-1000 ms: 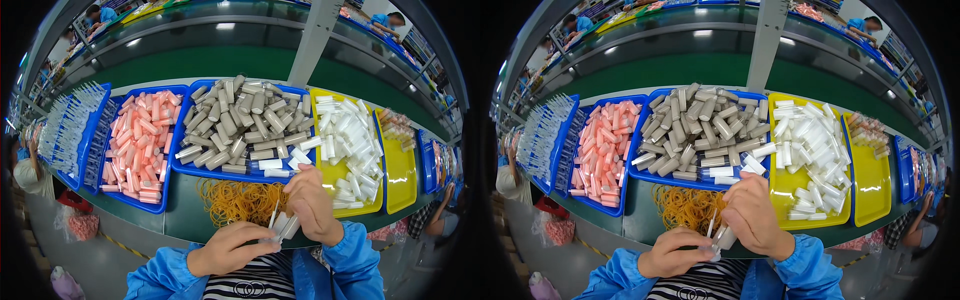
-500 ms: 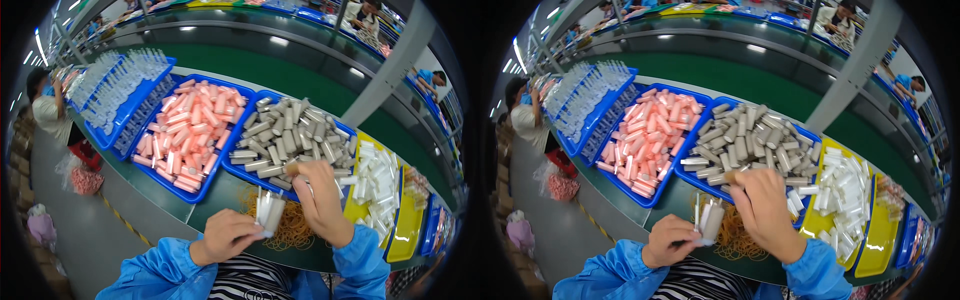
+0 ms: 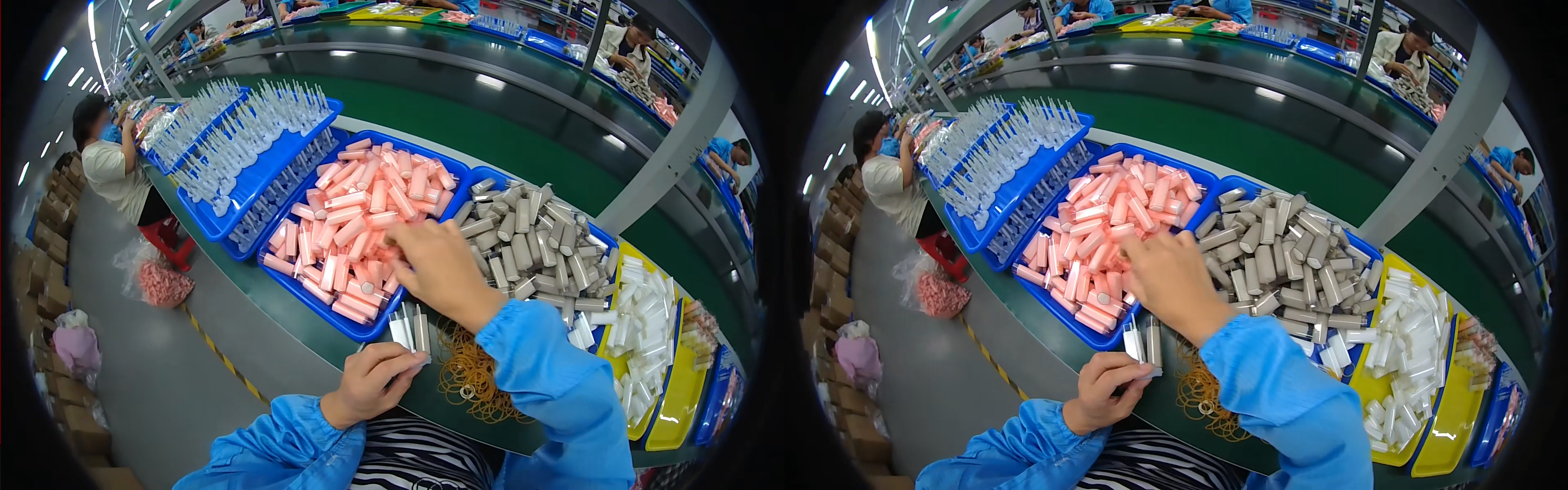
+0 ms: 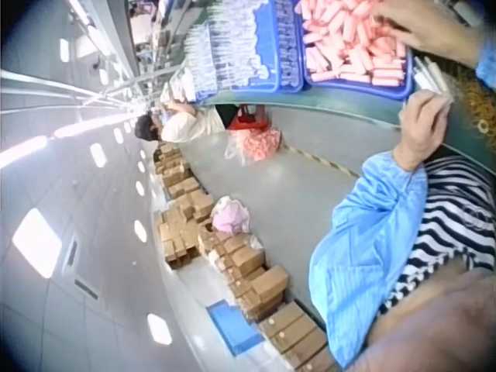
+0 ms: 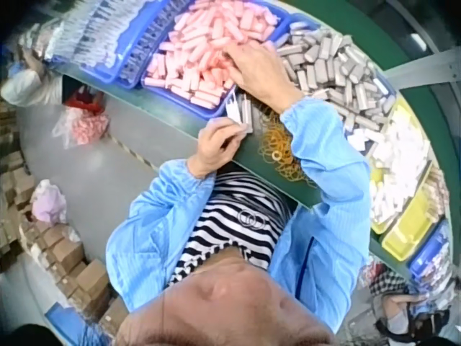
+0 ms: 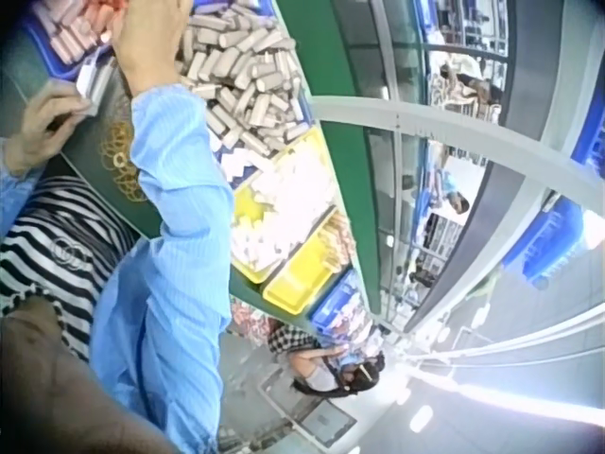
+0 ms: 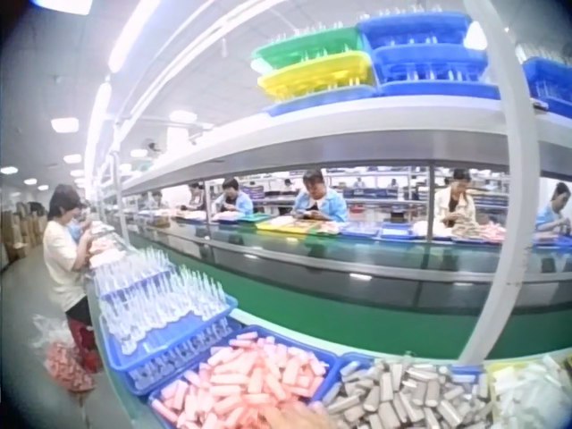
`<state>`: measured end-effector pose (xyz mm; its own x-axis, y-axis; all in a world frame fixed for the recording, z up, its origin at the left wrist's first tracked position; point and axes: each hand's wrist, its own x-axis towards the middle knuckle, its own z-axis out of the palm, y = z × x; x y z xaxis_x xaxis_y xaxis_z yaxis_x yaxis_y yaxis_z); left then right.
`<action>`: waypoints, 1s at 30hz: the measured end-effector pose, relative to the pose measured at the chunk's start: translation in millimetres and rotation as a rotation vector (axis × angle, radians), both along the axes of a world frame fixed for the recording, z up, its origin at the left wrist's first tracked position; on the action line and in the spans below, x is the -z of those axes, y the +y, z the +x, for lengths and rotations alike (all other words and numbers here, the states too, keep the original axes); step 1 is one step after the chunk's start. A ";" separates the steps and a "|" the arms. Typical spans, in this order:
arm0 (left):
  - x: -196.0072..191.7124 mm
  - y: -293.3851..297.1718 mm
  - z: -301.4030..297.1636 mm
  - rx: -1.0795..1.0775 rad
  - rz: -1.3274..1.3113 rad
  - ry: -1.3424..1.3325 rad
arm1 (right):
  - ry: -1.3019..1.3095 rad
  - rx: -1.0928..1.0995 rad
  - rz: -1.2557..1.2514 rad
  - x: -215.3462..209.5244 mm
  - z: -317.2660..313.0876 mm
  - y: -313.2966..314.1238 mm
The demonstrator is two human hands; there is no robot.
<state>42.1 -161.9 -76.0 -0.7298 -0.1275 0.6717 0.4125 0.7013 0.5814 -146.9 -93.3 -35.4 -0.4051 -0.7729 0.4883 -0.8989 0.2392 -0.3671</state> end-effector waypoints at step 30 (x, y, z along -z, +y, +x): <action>-68.4 76.8 -31.0 0.730 -0.182 -0.134 | -1.134 0.478 -0.584 -28.8 77.1 210.4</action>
<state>11.1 -85.1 -7.7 -0.6632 0.5226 0.5358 0.7423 0.3677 0.5601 -69.8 117.1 -6.6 -0.9666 -0.2423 -0.0838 0.0874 -0.0041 -0.9962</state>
